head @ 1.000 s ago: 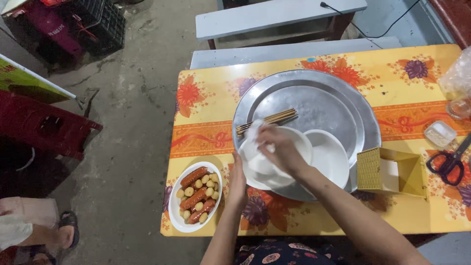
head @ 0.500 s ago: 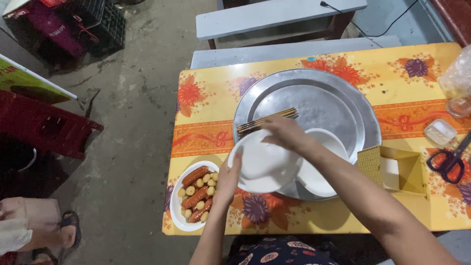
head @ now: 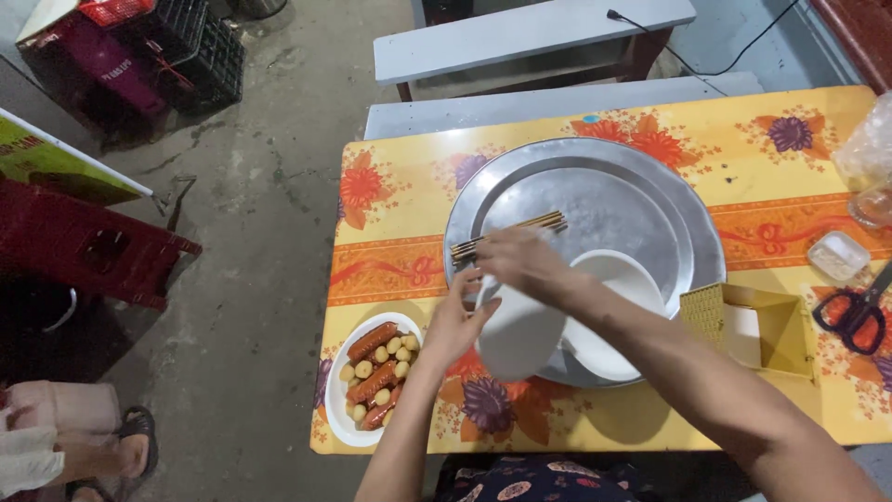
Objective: Wiping bowls and chopsticks with a cloth and arranging them on a tray
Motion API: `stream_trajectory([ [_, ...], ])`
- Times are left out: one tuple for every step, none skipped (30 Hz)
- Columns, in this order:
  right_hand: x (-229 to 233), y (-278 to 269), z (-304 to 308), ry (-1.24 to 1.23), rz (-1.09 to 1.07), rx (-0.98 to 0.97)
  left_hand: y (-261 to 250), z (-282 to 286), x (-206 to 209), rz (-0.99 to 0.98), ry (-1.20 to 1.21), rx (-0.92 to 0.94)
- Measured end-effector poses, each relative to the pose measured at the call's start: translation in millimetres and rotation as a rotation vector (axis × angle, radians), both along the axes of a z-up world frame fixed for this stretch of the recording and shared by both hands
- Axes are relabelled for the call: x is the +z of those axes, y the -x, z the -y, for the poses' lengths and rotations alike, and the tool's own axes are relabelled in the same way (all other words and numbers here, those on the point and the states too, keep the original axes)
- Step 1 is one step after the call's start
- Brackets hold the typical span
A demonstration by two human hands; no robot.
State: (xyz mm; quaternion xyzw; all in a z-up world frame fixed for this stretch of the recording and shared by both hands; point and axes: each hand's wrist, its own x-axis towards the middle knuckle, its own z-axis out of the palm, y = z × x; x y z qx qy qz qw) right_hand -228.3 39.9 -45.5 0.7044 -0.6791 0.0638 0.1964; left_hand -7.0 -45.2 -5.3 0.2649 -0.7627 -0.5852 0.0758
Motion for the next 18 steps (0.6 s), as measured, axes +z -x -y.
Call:
stream_trajectory([
  [5, -9, 3, -0.005, 0.006, 0.03, 4, -3, 1, 0.007, 0.132, -0.006],
  [10, -18, 7, -0.01, 0.011, 0.061, 8, -5, 2, 0.014, 0.264, -0.011],
  [19, -17, 8, -0.012, 0.013, 0.061, 10, -4, 3, 0.016, 0.262, -0.011],
  [27, -15, 8, -0.019, 0.092, 0.022, 11, -2, 4, 0.037, 0.289, 0.023],
  [37, -11, 10, -0.023, 0.166, -0.017, 15, 1, 6, 0.053, 0.318, 0.058],
  [49, -9, 9, -0.021, 0.162, -0.018, 17, 1, 4, 0.05, 0.32, 0.058],
  [60, -9, 9, -0.032, 0.295, -0.073, 16, 0, 3, 0.018, 0.264, 0.1],
  [70, -10, 8, -0.043, 0.428, -0.128, 15, -1, 1, -0.013, 0.209, 0.142],
  [67, -3, 4, -0.042, 0.427, -0.127, 13, 1, 0, -0.014, 0.209, 0.143],
  [63, 4, 1, 0.012, 0.599, -0.178, 11, 2, -2, -0.046, 0.182, 0.203],
  [58, 10, -3, 0.066, 0.773, -0.228, 7, 2, -3, -0.076, 0.153, 0.264],
  [42, 15, -4, 0.065, 0.775, -0.228, 7, 4, -16, -0.073, 0.152, 0.265],
  [27, 23, -3, 0.123, 0.896, -0.31, 9, 7, -28, -0.098, 0.102, 0.354],
  [12, 31, -3, 0.183, 1.016, -0.393, 11, 10, -40, -0.123, 0.051, 0.443],
  [7, 25, -6, 0.18, 1.018, -0.393, 10, 5, -34, -0.12, 0.049, 0.444],
  [2, 21, -9, 0.193, 1.089, -0.463, 10, 1, -27, -0.159, 0.011, 0.505],
  [-2, 17, -12, 0.21, 1.16, -0.535, 11, -2, -20, -0.2, -0.027, 0.562],
  [-10, 14, -14, 0.211, 1.161, -0.537, 12, -1, -24, -0.199, -0.027, 0.56],
])
